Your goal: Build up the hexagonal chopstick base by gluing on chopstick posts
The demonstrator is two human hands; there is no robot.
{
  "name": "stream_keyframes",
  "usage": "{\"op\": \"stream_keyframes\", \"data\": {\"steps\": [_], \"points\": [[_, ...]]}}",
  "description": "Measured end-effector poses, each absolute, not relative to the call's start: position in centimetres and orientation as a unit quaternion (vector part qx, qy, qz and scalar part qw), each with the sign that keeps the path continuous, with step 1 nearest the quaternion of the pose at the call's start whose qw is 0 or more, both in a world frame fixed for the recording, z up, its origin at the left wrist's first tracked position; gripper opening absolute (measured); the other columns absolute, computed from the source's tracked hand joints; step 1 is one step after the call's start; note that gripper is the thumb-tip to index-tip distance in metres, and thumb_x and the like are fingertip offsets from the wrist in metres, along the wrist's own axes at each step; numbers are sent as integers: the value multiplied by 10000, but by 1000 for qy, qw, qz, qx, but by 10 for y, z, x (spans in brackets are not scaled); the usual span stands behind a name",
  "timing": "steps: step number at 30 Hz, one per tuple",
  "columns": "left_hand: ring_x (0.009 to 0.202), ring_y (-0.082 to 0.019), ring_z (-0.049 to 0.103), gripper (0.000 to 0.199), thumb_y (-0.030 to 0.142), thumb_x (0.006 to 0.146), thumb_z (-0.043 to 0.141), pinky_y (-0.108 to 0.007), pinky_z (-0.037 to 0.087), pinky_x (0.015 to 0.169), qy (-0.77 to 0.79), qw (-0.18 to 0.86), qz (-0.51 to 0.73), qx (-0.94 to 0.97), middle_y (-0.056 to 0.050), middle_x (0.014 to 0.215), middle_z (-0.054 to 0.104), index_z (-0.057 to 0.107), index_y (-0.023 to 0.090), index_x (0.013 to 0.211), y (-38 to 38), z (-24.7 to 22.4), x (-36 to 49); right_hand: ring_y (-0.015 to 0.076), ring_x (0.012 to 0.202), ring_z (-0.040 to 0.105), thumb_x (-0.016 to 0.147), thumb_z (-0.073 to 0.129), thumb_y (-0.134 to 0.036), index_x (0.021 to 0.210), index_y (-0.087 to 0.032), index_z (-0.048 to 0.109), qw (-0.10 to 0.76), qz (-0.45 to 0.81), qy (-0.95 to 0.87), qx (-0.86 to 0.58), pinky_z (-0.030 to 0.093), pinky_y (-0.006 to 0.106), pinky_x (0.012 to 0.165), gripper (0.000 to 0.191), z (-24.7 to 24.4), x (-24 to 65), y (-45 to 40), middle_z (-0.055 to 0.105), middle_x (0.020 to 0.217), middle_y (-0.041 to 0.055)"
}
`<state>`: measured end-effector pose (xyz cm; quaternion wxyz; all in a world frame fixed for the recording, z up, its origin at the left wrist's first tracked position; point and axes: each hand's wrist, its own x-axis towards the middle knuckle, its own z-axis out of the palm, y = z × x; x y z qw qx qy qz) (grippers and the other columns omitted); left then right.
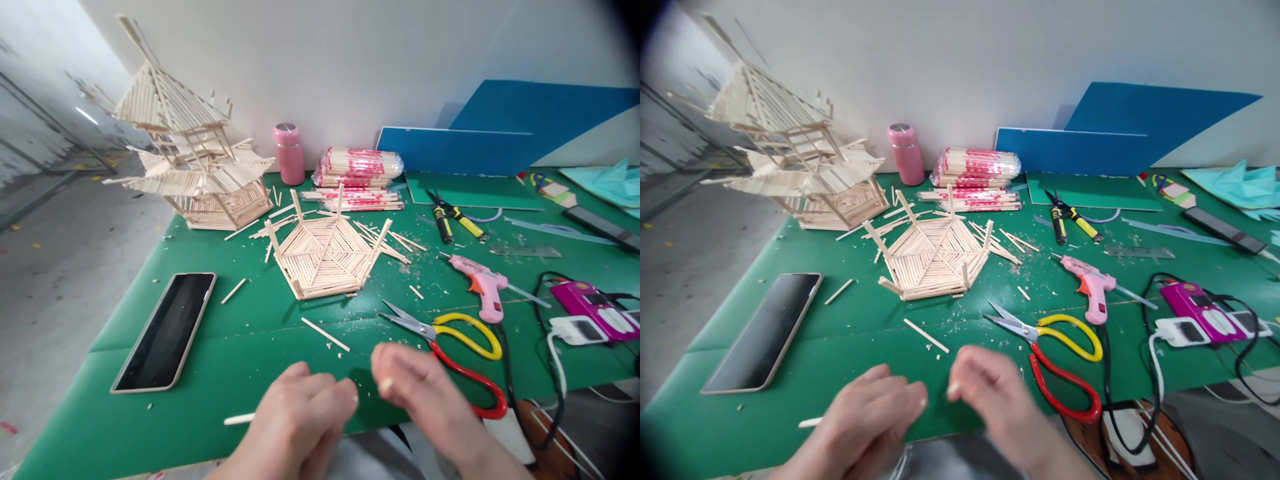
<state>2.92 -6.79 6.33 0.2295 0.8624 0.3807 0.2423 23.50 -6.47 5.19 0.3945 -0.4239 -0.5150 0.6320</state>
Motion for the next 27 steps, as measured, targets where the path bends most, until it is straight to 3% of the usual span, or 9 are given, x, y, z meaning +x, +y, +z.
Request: {"op": "stream_keyframes", "data": {"steps": [3, 6, 8, 11, 15, 20, 27], "points": [[558, -116, 574, 158, 167, 841, 399, -201, 431, 526, 486, 200, 272, 806, 19, 586, 578, 544, 212, 796, -64, 59, 11, 99, 482, 246, 855, 422, -357, 558, -203, 358, 549, 595, -360, -464, 250, 230, 439, 341, 54, 263, -55, 253, 534, -59], [590, -123, 584, 129, 195, 840, 437, -205, 452, 541, 501, 180, 274, 801, 3, 641, 603, 565, 201, 845, -60, 51, 6, 95, 483, 311, 845, 454, -351, 568, -203, 426, 557, 483, -397, -546, 294, 226, 450, 315, 52, 291, -41, 316, 526, -51], [602, -135, 587, 154, 201, 844, 428, -228, 460, 547, 486, 166, 262, 817, -18, 698, 622, 574, 196, 894, -60, 47, 12, 103, 518, 412, 827, 484, -368, 659, -211, 525, 513, 338, -484, -623, 358, 235, 491, 234, 44, 306, -29, 448, 572, -28], [601, -155, 586, 222, 197, 858, 377, -260, 465, 541, 467, 148, 243, 837, -44, 706, 618, 575, 173, 955, -60, 45, 24, 147, 612, 562, 814, 481, -396, 819, -202, 610, 380, 171, -597, -686, 441, 257, 539, 233, 27, 320, -10, 627, 704, 26], [569, -164, 575, 279, 185, 868, 324, -279, 460, 516, 474, 139, 212, 843, -55, 667, 600, 593, 144, 929, -63, 43, 29, 184, 707, 620, 812, 474, -338, 858, -202, 651, 305, 131, -663, -671, 477, 287, 621, 228, 7, 319, 7, 684, 821, 44], [565, -175, 566, 304, 184, 866, 316, -295, 451, 525, 495, 142, 154, 843, -44, 624, 576, 614, 140, 904, -70, 36, 27, 215, 825, 585, 806, 474, -260, 889, -207, 674, 250, 52, -732, -632, 442, 333, 735, 222, -1, 304, 10, 680, 888, 50], [562, -150, 536, 302, 176, 870, 328, -278, 417, 554, 505, 91, 117, 850, -27, 619, 552, 613, 185, 971, -83, 35, 27, 221, 772, 533, 789, 501, -271, 815, -213, 703, 228, -9, -749, -622, 431, 343, 674, 211, -10, 305, 9, 639, 833, 69]]}}
